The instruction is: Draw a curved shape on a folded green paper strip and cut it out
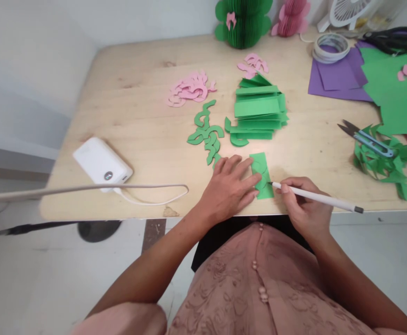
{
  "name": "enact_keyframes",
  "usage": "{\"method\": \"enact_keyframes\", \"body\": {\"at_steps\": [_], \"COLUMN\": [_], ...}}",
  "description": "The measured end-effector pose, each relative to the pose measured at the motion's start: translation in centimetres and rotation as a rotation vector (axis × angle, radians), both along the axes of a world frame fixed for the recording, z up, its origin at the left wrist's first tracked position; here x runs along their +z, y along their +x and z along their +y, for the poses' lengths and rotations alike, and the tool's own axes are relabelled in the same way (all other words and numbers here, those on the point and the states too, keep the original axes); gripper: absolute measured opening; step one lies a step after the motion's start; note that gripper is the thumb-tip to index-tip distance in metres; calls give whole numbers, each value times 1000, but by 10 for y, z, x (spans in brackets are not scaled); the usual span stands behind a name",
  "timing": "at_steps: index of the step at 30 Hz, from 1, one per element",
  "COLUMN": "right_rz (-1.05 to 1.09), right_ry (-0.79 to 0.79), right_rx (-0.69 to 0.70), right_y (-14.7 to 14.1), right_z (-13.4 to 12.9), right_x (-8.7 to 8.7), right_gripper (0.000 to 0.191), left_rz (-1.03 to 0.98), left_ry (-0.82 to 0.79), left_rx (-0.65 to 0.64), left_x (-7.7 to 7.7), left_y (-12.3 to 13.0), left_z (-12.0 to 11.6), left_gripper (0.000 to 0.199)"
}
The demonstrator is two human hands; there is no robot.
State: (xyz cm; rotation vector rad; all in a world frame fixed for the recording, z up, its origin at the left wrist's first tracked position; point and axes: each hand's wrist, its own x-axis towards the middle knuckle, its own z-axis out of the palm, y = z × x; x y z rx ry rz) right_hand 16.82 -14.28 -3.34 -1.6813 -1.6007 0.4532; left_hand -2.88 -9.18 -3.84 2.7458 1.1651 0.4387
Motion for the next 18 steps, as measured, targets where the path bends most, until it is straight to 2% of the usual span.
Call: {"method": "enact_keyframes", "body": {"at_steps": [18], "right_rz": [-17], "right_ry": [15], "right_rx": [44], "right_y": [-1], "right_z": [2], "right_x": [4], "right_gripper": [13], "left_rz": [-3], "left_ry": [-8], "left_rx": [-2], "left_x": [2], "left_y": [0], "left_z": [0], "left_gripper": [29]}}
